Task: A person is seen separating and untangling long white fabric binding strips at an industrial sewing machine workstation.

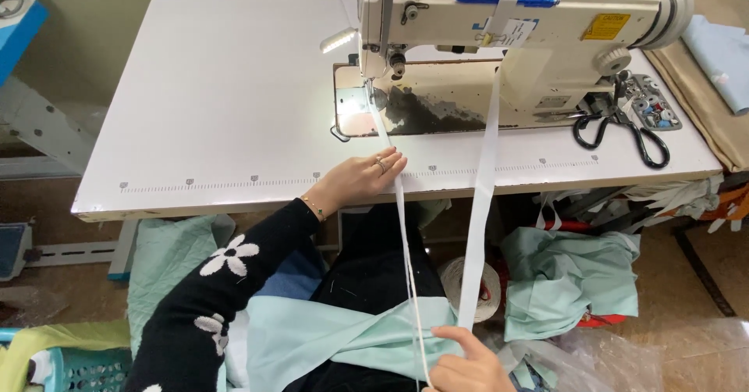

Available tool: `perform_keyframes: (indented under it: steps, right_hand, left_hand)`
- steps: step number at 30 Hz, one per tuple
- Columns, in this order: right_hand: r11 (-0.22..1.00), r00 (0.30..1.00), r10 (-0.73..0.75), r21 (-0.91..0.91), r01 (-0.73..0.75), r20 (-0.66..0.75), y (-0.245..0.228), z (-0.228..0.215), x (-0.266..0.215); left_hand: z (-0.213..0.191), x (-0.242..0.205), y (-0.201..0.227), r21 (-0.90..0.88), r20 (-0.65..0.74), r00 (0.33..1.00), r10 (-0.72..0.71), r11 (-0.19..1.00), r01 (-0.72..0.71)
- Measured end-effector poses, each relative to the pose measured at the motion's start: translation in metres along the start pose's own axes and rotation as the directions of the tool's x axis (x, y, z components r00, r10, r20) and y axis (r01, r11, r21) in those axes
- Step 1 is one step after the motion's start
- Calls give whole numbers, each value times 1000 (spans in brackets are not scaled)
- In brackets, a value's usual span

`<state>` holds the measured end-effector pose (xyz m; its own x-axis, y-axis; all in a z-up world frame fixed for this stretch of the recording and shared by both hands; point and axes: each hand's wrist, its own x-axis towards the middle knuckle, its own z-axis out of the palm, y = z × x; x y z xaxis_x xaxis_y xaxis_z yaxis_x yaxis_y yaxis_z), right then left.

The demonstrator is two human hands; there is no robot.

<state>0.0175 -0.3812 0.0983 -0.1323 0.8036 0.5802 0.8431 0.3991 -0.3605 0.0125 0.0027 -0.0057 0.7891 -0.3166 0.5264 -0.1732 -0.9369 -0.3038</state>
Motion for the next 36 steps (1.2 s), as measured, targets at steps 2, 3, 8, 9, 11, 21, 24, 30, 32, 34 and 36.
perform_keyframes:
  steps: [2, 3, 8, 9, 11, 21, 24, 30, 32, 34, 36]
  right_hand:
    - [997, 999, 27, -73, -30, -35, -5, -19, 18]
    - [997, 999, 25, -71, -27, -33, -2, -24, 22]
    - [992, 982, 74, -84, -89, -173, 8, -35, 26]
    - [993, 983, 71, -82, -85, -170, 8, -34, 18]
    - [997, 994, 80, -15, -79, 70, 12, -31, 2]
    - [956, 924, 285, -1, -295, -256, 7, -67, 39]
    - [983, 984, 175, -48, -177, -29, 27, -12, 10]
    - [750, 830, 177, 473, -462, 530, 41, 8, -31]
    - [997, 1000, 8, 77, -9, 19, 27, -38, 25]
    - [995, 994, 97, 32, -96, -58, 21, -45, 37]
    - [984, 975, 173, -4, -176, -136, 23, -35, 29]
  left_hand:
    - [0, 0, -1, 30, 26, 1000, 16, 999, -17]
    - [5, -1, -3, 31, 27, 1000, 13, 999, -14]
    - [19, 2, -19, -3, 194, 979, -65, 998, 67]
    - [24, 2, -24, -1, 194, 978, -70, 997, 71]
    - [35, 4, -35, 68, 316, 945, -87, 995, 69]
    - [24, 13, -59, 168, 314, 941, -127, 983, 77]
    - [16, 4, -42, 61, 302, 952, -43, 998, 26]
    - [-8, -4, -11, 24, 141, 986, 90, 995, -94]
    - [-4, -5, -8, -106, 73, 997, 20, 994, -12]
    - [-3, -4, -7, -109, 63, 998, 8, 994, -2]
    - [0, -3, -10, -104, 55, 998, -9, 994, 14]
